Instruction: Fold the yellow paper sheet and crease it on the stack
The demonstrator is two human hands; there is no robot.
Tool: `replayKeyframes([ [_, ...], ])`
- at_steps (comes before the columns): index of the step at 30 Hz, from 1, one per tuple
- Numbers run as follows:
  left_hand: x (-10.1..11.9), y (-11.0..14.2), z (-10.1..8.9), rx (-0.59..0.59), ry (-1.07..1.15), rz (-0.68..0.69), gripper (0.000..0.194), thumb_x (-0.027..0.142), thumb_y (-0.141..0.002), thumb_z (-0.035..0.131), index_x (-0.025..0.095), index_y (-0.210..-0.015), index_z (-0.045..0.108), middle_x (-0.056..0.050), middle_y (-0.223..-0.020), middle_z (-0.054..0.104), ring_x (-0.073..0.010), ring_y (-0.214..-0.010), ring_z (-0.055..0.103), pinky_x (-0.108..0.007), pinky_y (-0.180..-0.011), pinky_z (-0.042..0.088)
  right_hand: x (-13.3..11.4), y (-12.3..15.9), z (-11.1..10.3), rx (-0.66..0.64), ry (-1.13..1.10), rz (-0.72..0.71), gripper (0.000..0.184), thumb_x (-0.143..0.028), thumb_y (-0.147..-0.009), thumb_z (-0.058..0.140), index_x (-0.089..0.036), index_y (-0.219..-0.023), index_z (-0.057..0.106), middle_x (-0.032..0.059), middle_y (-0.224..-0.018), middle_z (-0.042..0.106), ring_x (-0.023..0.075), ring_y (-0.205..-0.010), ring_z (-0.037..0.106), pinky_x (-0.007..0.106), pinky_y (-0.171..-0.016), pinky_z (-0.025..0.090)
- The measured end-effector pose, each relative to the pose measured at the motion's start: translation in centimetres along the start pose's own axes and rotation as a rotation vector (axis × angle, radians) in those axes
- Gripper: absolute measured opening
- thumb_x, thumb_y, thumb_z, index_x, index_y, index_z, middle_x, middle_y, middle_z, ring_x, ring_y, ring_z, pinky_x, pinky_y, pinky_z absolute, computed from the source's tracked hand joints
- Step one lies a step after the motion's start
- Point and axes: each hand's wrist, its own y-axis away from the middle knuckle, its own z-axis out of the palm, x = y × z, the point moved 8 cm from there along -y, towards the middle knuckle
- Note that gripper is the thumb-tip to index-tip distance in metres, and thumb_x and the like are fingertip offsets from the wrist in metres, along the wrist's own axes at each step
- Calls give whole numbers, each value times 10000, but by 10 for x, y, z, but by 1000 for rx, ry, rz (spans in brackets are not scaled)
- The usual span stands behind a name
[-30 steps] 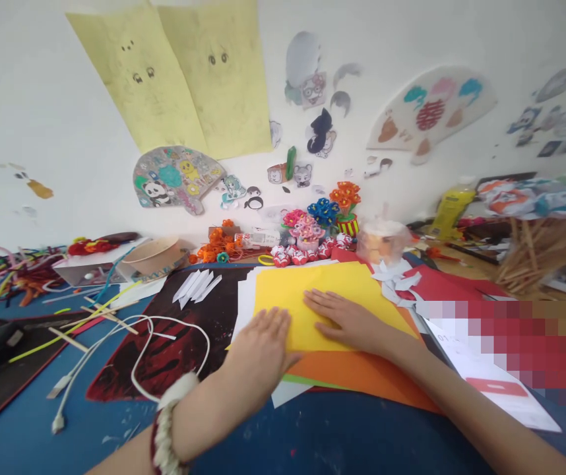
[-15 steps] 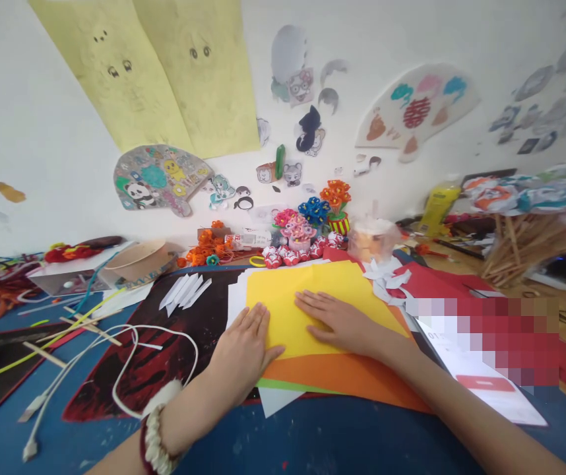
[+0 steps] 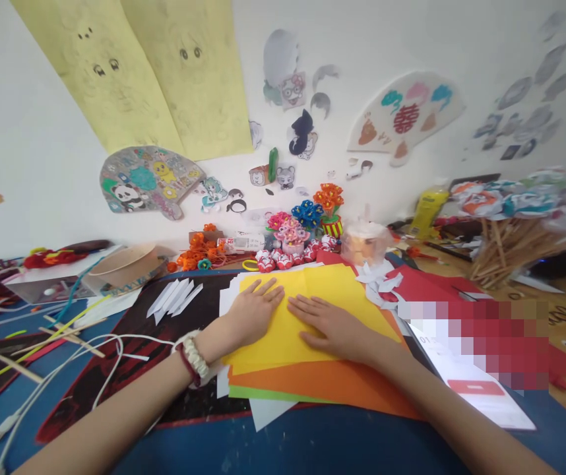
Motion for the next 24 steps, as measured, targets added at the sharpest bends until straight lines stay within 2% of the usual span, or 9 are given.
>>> replayKeyframes([
  [4, -3, -14, -8, 31, -47, 52, 497, 108, -869, 384, 147, -1355, 480, -114, -1494, 386, -218, -1403, 303, -438, -1135, 259, -1, 0, -2, -6, -14, 9, 610, -477, -961, 348, -233, -1507, 226, 24, -1556, 207, 203, -1434, 200, 398, -1186, 155],
  [6, -7, -20, -8, -15, -78, 57, 500, 130, -860, 424, 167, -1354, 484, -128, -1494, 384, -238, -1395, 316, -442, -1115, 274, -2, 0, -2, -16, -10, 10, 612, -471, -960, 351, -222, -1506, 231, 28, -1555, 207, 199, -1434, 199, 397, -1186, 157],
  [9, -13, -24, -7, -98, -116, 85, 543, 167, -840, 485, 233, -1379, 460, -134, -1412, 491, -266, -1303, 438, -446, -1051, 334, -3, 0, -3, -27, -6, 7, 613, -467, -959, 352, -210, -1504, 242, 30, -1554, 215, 193, -1437, 188, 390, -1186, 155],
  [13, -19, -21, -14, -88, -112, 106, 586, 171, -817, 510, 256, -1393, 447, -148, -1189, 629, -289, -1092, 576, -432, -910, 429, -3, 0, -4, -28, -10, 10, 604, -458, -961, 350, -216, -1503, 241, 28, -1554, 213, 184, -1436, 188, 385, -1189, 137],
  [15, -22, -17, -11, -158, -92, 97, 636, 134, -805, 496, 266, -1421, 406, -142, -1110, 663, -290, -1037, 608, -416, -853, 456, -3, 0, -4, -37, -10, 10, 607, -463, -961, 345, -203, -1501, 249, 35, -1553, 217, 183, -1436, 189, 383, -1190, 131],
  [18, -27, -10, 0, -286, -58, 68, 690, 96, -816, 444, 296, -1464, 311, -112, -1001, 701, -249, -859, 671, -334, -702, 483, -2, -1, -3, -48, -5, 14, 614, -466, -958, 350, -195, -1500, 253, 40, -1553, 220, 179, -1436, 190, 374, -1191, 121],
  [19, -28, -10, 1, -278, -60, 68, 683, 95, -829, 428, 298, -1468, 298, -107, -966, 706, -236, -801, 677, -311, -659, 477, -2, -1, -3, -47, -6, 17, 611, -462, -958, 354, -201, -1501, 251, 39, -1553, 219, 178, -1436, 192, 373, -1191, 118],
  [24, -24, -28, -3, -65, -140, 128, 602, 106, -888, 389, 280, -1460, 321, -85, -771, 689, -199, -662, 663, -273, -611, 455, -3, 0, -4, -36, -28, 26, 603, -459, -957, 358, -221, -1501, 254, 25, -1551, 228, 189, -1438, 182, 383, -1190, 129],
])
